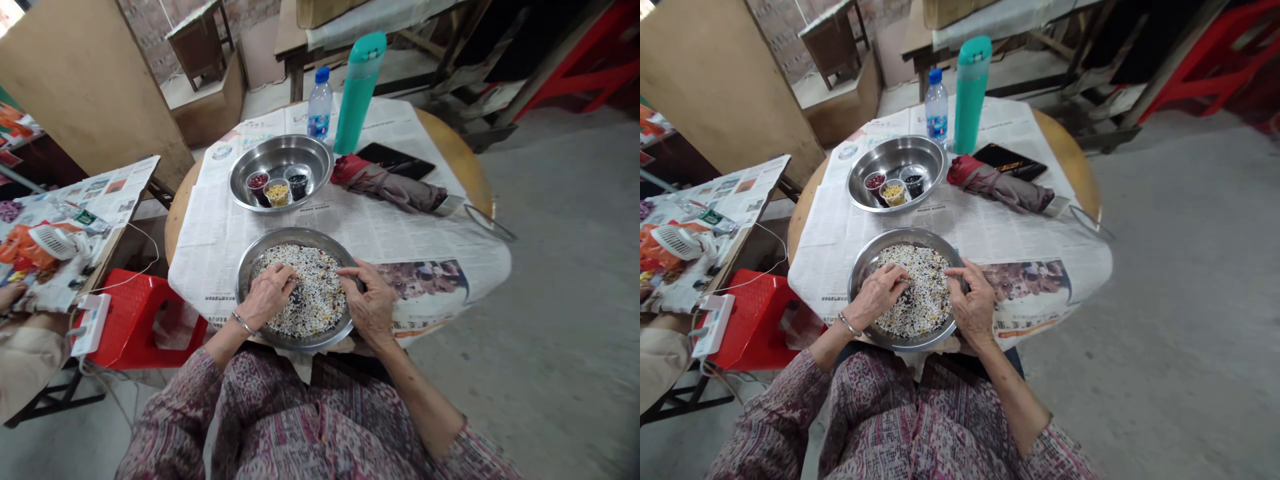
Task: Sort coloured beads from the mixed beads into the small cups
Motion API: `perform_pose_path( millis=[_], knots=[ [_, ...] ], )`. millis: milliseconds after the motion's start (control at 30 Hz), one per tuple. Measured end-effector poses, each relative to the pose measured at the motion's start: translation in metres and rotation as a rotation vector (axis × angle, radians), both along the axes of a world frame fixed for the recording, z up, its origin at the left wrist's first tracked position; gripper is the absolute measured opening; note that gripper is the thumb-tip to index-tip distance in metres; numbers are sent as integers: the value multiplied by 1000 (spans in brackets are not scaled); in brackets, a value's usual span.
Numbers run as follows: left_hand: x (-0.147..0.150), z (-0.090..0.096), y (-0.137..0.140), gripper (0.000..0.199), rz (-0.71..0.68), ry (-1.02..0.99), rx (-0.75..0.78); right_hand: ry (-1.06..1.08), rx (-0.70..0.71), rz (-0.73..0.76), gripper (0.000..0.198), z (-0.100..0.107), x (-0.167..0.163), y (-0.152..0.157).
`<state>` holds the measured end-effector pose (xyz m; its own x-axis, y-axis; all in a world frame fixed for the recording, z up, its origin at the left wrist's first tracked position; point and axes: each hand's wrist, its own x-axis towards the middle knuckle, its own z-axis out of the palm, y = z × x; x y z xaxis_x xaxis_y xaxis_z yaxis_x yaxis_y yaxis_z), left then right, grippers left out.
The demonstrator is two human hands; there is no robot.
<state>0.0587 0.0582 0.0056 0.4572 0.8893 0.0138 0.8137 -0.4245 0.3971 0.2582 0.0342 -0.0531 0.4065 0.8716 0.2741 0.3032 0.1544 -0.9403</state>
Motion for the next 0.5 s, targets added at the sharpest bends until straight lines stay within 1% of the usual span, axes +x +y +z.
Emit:
perform_pose_path(
  millis=[100,233,333,433,500],
  knots=[
    [-6,0,3,7,29,5,20,-1,-4,3,16,1,0,0],
    [-13,-4,-1,9,40,-25,31,2,-3,8,17,1,0,0],
    [-14,-6,-8,11,-6,-78,-3,4,-1,8,17,1,0,0],
    [-9,-4,-14,12,-72,-151,-49,4,-1,4,16,1,0,0],
    [-5,-1,-15,10,-79,-177,-6,4,2,3,16,1,0,0]
  ],
)
